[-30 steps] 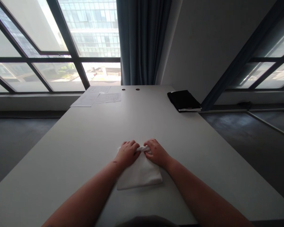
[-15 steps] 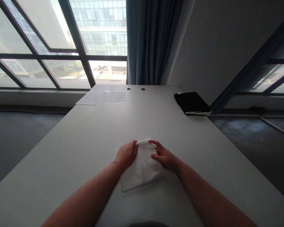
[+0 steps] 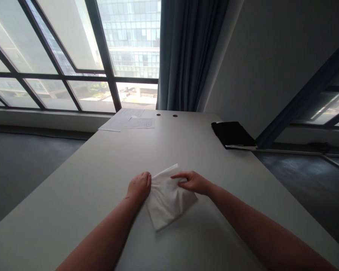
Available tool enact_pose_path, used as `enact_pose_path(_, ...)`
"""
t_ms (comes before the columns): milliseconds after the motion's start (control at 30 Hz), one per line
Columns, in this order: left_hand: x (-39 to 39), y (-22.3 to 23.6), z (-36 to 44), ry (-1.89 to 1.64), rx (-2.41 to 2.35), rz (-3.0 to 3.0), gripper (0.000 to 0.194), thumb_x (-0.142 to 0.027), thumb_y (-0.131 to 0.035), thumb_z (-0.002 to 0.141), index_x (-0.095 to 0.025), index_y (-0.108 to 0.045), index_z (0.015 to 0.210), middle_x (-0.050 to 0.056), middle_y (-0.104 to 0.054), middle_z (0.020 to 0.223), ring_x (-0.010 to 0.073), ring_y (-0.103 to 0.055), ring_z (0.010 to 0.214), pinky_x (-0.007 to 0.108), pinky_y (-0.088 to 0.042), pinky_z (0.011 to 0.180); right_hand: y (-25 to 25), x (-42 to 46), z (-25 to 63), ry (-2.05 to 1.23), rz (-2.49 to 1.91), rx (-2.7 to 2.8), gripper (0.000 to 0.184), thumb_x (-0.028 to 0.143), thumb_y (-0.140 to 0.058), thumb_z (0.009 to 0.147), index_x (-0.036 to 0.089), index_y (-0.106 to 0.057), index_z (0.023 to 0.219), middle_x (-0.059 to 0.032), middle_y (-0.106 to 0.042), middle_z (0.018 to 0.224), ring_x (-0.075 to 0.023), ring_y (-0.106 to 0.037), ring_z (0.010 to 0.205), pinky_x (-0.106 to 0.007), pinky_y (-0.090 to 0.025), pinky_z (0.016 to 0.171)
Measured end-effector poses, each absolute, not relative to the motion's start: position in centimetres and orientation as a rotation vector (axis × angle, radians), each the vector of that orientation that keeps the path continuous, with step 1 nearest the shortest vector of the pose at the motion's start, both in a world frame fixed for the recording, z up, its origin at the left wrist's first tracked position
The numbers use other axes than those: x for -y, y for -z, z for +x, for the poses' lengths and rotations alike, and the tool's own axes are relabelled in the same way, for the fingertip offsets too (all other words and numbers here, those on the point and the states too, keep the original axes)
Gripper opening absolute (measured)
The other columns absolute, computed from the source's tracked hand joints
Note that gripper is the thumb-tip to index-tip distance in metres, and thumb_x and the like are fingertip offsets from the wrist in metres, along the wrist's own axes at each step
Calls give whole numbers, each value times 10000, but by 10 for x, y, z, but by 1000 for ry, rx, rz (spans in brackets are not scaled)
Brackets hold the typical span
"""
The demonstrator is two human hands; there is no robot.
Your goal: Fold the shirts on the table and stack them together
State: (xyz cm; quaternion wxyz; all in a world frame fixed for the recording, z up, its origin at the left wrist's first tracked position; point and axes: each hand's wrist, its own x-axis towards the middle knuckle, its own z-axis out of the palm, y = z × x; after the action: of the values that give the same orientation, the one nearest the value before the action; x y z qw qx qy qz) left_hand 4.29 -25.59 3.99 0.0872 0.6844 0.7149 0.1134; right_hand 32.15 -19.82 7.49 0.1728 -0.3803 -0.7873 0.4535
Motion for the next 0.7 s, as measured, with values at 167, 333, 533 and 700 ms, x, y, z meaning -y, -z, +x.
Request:
enact_pose_path(167,244,-33,30,-368,-2244,2006,307,-299,-351,1066,-213,-644,1098,97,-734,1141,233,-671,1082,333,-453,949,-163,136,342,-1054,-1103,2539,471,229,-696,783,294,-803,1238,22,-769,985,-115,-596,691,-220,-466,686)
enact_pose_path(333,240,-31,33,-356,-2288,1997,257,-261,-399,1036,-213,-643,1097,103,-734,1146,245,-675,1089,337,-462,951,-242,70,367,-646,-1360,2642,427,154,-676,855,143,-778,1269,-60,-754,1079,-95,-638,763,-247,-464,763)
enact_pose_path(533,237,-32,35,-346,-2334,1939,260,-274,-403,1028,-212,-651,1073,97,-741,1120,251,-689,1052,334,-478,929,-288,-17,427,-186,-1371,2116,528,327,-685,950,18,-656,1378,-91,-737,1109,-97,-650,894,-300,-483,927)
enact_pose_path(700,237,-30,35,-345,-2357,1918,259,-285,-409,1022,-221,-656,1068,82,-746,1088,248,-695,1043,332,-487,909,-263,-90,505,175,-1466,1558,596,236,-372,1056,-133,-353,1524,-278,-665,1284,-51,-639,953,-238,-459,792)
